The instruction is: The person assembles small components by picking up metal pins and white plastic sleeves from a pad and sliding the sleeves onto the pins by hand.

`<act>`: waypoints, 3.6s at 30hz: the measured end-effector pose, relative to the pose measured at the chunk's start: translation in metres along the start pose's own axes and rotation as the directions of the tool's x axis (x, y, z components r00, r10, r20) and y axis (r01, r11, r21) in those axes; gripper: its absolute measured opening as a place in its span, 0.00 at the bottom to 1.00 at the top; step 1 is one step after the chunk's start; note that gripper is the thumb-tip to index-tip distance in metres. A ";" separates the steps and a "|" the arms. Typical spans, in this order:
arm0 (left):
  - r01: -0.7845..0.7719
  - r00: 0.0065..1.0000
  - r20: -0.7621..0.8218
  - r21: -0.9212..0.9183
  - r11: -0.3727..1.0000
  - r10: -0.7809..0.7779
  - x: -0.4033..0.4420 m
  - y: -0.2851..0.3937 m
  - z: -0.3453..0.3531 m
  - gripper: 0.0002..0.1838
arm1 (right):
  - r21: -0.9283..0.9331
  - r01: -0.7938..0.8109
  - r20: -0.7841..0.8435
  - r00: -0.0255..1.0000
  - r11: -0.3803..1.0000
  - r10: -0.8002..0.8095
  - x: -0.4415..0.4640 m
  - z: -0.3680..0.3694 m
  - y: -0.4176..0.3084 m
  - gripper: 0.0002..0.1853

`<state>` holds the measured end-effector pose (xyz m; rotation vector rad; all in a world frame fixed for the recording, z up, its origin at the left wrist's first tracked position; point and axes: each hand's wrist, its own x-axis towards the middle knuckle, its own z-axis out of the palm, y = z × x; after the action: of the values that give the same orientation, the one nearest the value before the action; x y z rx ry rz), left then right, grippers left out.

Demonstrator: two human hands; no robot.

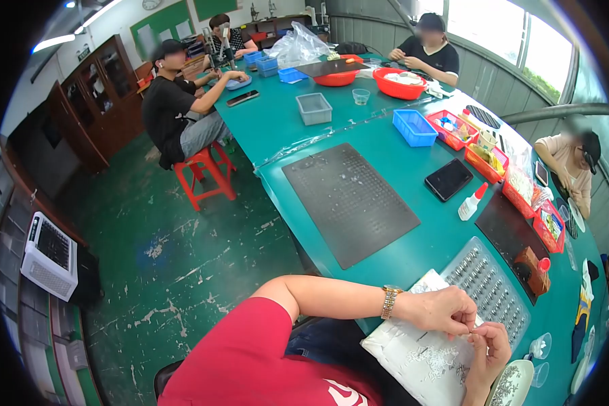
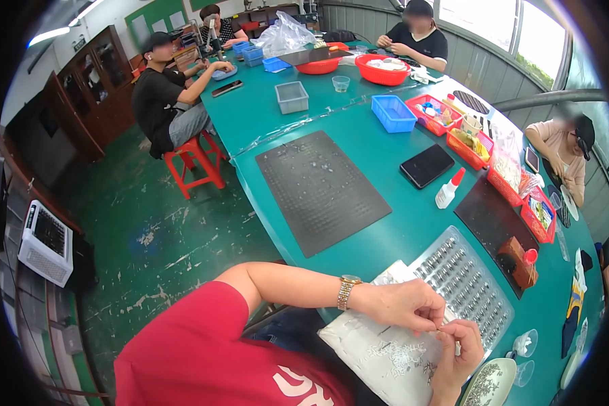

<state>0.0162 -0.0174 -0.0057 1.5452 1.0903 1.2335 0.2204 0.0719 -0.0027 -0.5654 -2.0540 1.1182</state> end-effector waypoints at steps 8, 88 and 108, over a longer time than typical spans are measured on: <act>0.010 1.000 -0.006 0.090 0.996 -0.009 0.002 -0.001 -0.002 0.07 | -0.159 0.182 0.064 0.983 0.970 -0.174 0.009 0.002 -0.009 0.03; 0.015 0.999 -0.037 0.310 0.951 -0.004 0.002 0.003 0.005 0.03 | -0.352 0.265 0.276 0.946 0.898 -0.171 0.009 -0.025 -0.014 0.06; 0.232 0.973 0.010 -0.097 0.968 -0.232 0.005 0.001 0.001 0.07 | -0.400 0.400 0.287 0.909 0.825 -0.302 0.004 -0.015 -0.002 0.07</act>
<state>0.0178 -0.0134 -0.0035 1.3022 1.1581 1.1104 0.2295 0.0816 0.0058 -0.2625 -2.4994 0.4924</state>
